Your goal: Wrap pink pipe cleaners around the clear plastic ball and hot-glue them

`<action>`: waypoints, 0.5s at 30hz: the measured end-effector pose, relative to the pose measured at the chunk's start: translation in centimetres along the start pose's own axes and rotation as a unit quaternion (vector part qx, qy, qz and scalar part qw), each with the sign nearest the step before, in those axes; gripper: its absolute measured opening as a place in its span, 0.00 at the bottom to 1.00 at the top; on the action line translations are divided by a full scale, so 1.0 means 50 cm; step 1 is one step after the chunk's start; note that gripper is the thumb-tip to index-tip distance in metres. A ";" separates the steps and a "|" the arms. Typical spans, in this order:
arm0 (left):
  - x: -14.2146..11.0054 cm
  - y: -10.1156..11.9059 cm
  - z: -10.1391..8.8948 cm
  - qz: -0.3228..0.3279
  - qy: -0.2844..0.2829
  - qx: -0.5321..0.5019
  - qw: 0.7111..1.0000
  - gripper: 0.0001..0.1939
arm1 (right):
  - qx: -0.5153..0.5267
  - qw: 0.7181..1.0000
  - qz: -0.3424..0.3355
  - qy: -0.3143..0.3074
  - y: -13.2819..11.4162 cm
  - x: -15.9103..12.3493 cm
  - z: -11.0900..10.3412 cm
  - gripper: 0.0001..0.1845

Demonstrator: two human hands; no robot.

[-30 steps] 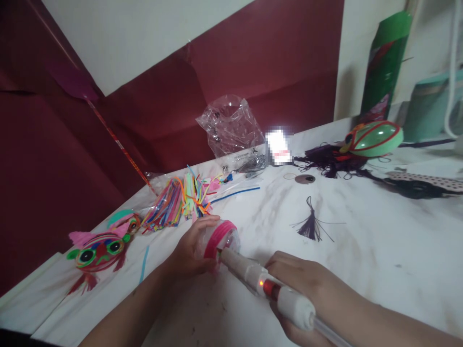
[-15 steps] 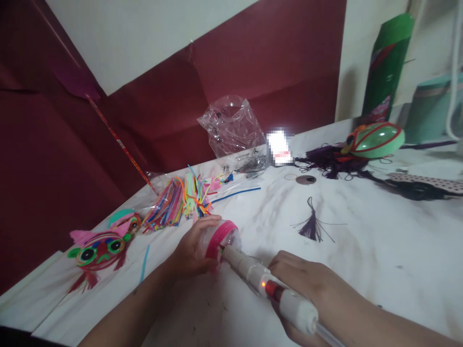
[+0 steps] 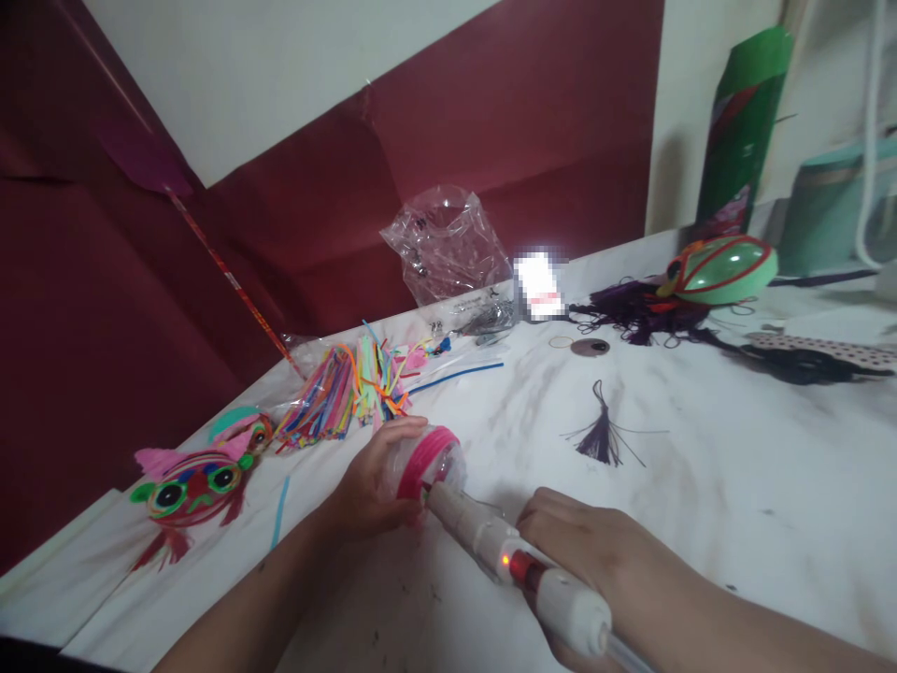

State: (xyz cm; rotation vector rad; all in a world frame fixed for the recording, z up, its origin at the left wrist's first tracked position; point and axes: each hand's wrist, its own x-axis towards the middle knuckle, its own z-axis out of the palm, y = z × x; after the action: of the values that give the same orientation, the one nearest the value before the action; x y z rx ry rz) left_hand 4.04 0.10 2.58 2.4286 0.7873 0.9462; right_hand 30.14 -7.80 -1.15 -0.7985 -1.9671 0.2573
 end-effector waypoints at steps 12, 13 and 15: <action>-0.001 -0.002 -0.001 0.000 -0.004 -0.001 1.000 0.33 | 0.008 0.998 -0.022 -0.055 0.011 0.003 -0.026 0.10; -0.001 -0.002 -0.001 0.000 -0.004 -0.001 1.000 0.33 | 0.004 0.999 -0.024 -0.049 0.012 0.003 -0.026 0.11; -0.002 -0.004 0.000 -0.001 -0.004 -0.001 1.000 0.34 | 0.000 0.999 -0.023 -0.029 0.012 0.003 -0.024 0.10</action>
State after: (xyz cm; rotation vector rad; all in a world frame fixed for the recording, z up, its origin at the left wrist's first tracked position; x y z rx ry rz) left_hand 3.91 0.21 2.42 2.4280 0.7870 0.9356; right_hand 31.34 -7.42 -0.74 -0.7522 -2.0365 0.2564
